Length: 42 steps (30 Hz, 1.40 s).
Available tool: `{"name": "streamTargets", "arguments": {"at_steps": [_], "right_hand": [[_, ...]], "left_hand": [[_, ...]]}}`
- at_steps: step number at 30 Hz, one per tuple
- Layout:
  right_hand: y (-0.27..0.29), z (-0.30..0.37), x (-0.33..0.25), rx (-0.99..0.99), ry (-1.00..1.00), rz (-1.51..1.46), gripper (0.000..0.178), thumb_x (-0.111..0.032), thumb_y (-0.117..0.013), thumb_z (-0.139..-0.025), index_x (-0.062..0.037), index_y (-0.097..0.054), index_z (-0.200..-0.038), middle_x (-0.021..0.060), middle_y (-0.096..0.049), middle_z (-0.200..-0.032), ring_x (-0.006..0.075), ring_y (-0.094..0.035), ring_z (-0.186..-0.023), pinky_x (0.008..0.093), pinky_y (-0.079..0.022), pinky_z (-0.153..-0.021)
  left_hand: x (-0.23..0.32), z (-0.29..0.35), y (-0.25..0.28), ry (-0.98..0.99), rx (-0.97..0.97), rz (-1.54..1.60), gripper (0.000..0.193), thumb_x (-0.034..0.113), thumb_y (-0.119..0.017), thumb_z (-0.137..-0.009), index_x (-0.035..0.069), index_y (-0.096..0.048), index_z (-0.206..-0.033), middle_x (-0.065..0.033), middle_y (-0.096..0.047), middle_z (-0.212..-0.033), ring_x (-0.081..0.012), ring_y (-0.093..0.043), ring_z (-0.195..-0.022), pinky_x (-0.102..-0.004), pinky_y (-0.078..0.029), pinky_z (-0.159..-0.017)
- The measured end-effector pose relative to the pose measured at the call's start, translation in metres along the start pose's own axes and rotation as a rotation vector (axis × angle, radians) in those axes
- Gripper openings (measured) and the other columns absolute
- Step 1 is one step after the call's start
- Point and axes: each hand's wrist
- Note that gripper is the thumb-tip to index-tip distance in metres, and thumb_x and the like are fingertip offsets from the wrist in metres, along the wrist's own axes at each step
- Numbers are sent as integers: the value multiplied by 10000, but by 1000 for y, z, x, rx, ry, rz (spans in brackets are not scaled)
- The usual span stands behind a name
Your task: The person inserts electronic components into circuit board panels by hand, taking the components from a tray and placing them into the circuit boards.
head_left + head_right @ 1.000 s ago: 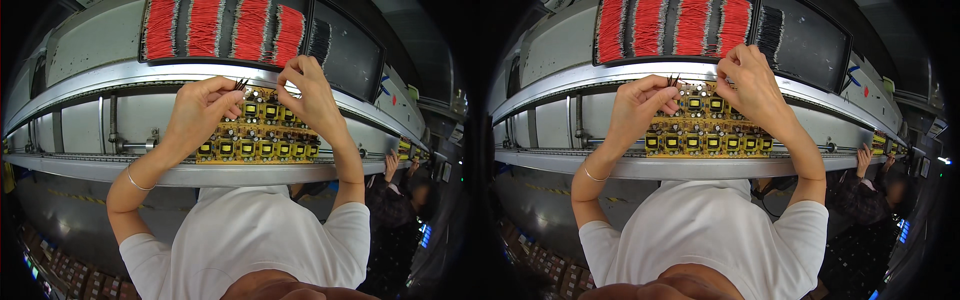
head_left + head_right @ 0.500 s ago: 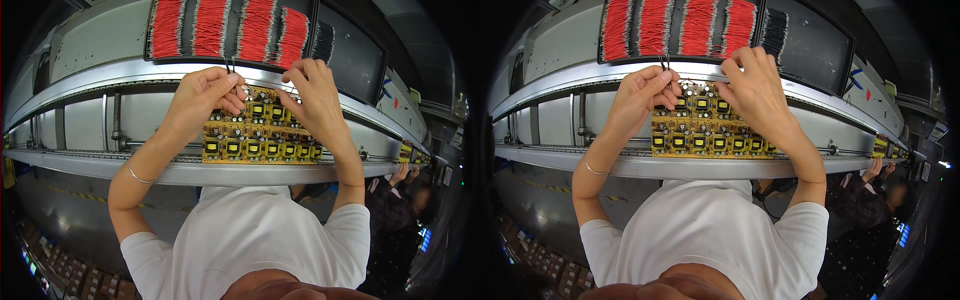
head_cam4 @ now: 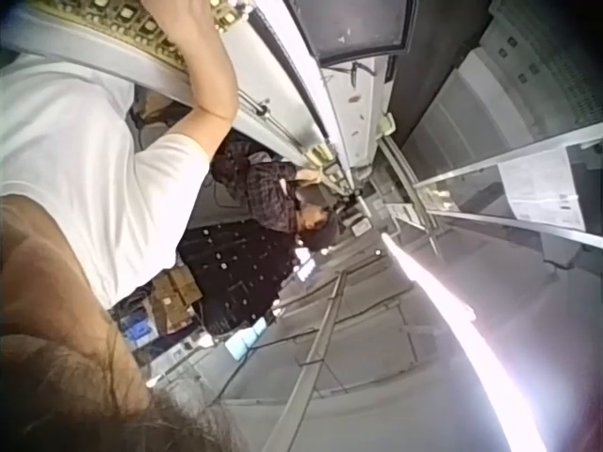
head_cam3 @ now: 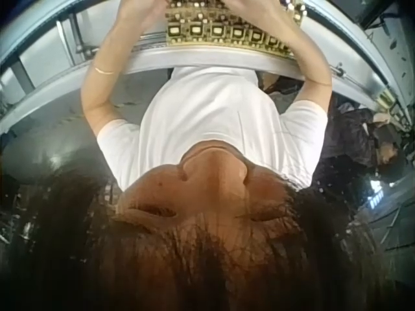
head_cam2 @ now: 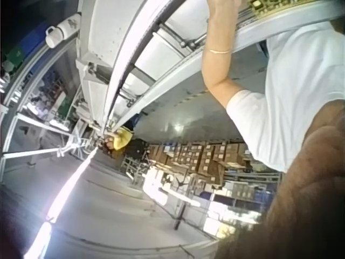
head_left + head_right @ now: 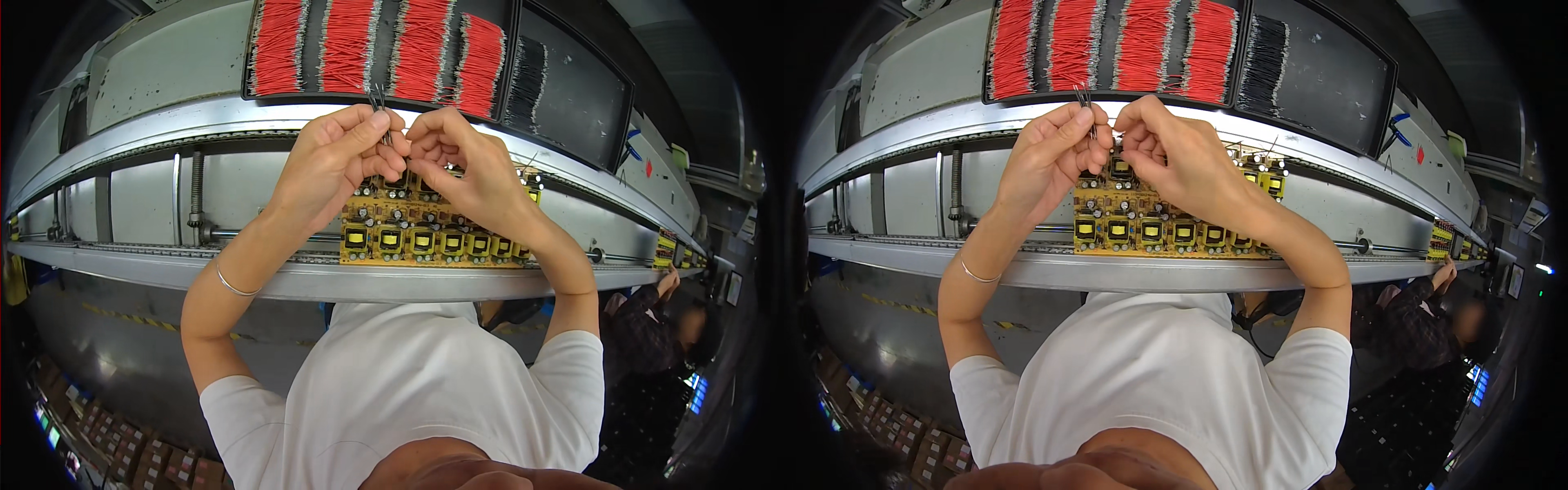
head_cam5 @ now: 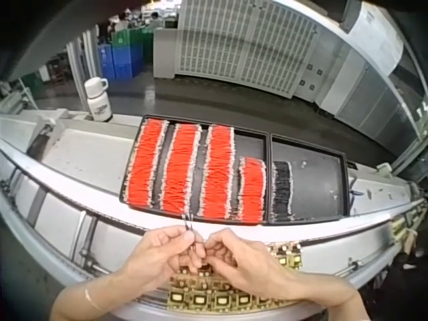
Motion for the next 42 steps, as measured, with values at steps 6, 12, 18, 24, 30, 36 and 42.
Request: {"name": "streamTargets", "arguments": {"at_steps": [6, 12, 18, 24, 30, 36, 42], "right_hand": [[10, -5, 1, 43, -102, -392, 200, 55, -631, -898, 21, -607, -1094, 124, -692, -904, 145, -642, -697, 230, -533, -627], [19, -6, 2, 60, -167, -523, 158, 28, -623, -923, 36, -608, -1081, 165, -715, -929, 163, -669, -664, 237, -555, -593], [19, -6, 6, 68, -180, -474, 123, 12, -628, -929, 40, -615, -1048, 165, -724, -922, 162, -674, -653, 234, -556, -573], [14, -6, 5, 73, -199, -430, 108, 14, -641, -919, 47, -638, -1022, 134, -724, -876, 150, -684, -667, 218, -550, -569], [14, -7, 3, 67, -208, -401, 92, 12, -654, -907, 39, -651, -994, 127, -723, -877, 144, -679, -660, 205, -541, -573], [28, -5, -4, 148, -131, -256, 48, 9, -680, -882, 26, -673, -926, 93, -706, -842, 122, -606, -642, 215, -508, -608], [43, -6, 4, 244, -21, 413, 55, -30, -714, -849, 23, -711, -859, 50, -658, -803, 130, -547, -674, 247, -456, -638]], "left_hand": [[15, 2, -1, -118, 178, -140, 194, 135, -620, -990, -50, -658, -1033, -135, -687, -878, -143, -663, -723, -223, -567, -680], [2, 3, -5, 128, 141, -324, 190, 131, -661, -965, -57, -677, -984, -141, -701, -862, -149, -679, -698, -219, -579, -664], [-5, 5, -7, 246, 80, -249, 172, 119, -673, -954, -52, -688, -957, -143, -712, -842, -149, -689, -658, -207, -584, -624], [-7, 6, -1, 266, 57, -269, 158, 117, -665, -961, -38, -688, -982, -132, -715, -842, -142, -699, -654, -194, -588, -613], [-6, 7, 0, 270, 48, -329, 161, 127, -678, -954, -33, -691, -942, -133, -713, -841, -144, -693, -650, -197, -582, -606], [-3, 8, -2, 228, 83, -350, 172, 131, -685, -949, -40, -697, -952, -134, -708, -835, -139, -682, -655, -202, -579, -614], [-1, 10, -2, 186, 120, -369, 177, 125, -684, -947, -47, -702, -988, -133, -704, -832, -134, -676, -666, -205, -578, -626]]}}
Point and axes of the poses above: each hand's wrist, its own z-axis away from the middle knuckle, its own y-axis out of the back of the hand, x = y × z
